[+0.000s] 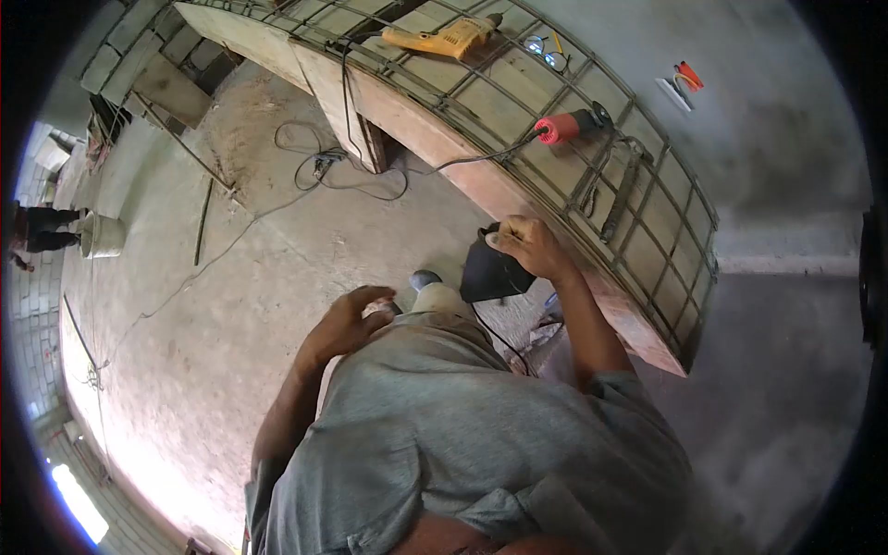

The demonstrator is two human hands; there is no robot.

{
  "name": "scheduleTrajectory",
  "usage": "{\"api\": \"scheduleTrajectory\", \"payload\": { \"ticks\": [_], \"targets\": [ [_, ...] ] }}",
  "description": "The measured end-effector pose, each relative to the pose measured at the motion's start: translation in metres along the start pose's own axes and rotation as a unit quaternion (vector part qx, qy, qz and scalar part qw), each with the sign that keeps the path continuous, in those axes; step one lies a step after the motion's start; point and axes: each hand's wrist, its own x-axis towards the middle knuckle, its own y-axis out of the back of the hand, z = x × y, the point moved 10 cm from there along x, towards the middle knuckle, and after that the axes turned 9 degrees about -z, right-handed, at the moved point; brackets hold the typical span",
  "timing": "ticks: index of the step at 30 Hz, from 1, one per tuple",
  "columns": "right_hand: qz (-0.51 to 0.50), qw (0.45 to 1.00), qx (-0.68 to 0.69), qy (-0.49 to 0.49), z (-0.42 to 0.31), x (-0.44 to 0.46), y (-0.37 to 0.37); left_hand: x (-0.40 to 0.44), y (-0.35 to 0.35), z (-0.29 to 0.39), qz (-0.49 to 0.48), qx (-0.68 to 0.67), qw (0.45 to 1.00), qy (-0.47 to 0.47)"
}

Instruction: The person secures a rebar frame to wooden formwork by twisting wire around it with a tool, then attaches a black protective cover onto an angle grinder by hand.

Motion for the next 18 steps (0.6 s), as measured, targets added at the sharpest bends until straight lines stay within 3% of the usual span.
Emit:
{"api": "scheduleTrajectory", "payload": {
  "ticks": [5, 7, 8, 10, 13, 14, 18],
  "targets": [
    [-0.018, 0.998, 0.021, 0.054, -0.059, 0.033, -0.007, 0.052, -0.012, 0.08, -0.005, 0.106, 0.991, -0.087],
    [-0.027, 0.997, 0.028, 0.074, -0.078, 0.045, -0.013, 0.06, 0.0, 0.099, 0.115, 0.166, 0.969, -0.144],
    [-0.043, 0.993, 0.031, 0.101, -0.09, 0.051, -0.018, 0.063, -0.001, 0.105, 0.116, 0.169, 0.968, -0.145],
    [-0.086, 0.987, 0.028, 0.129, -0.11, 0.061, -0.026, 0.052, 0.017, 0.125, 0.257, 0.258, 0.92, -0.145],
    [-0.131, 0.974, 0.029, 0.181, -0.134, 0.072, -0.033, 0.056, 0.022, 0.131, 0.233, 0.271, 0.911, -0.205],
    [-0.116, 0.964, 0.007, 0.238, -0.152, 0.071, -0.03, 0.057, 0.027, 0.131, 0.214, 0.209, 0.931, -0.21],
    [-0.161, 0.951, 0.0, 0.263, -0.179, 0.078, -0.036, 0.062, 0.045, 0.116, 0.182, 0.127, 0.957, -0.188]
  ]
}}
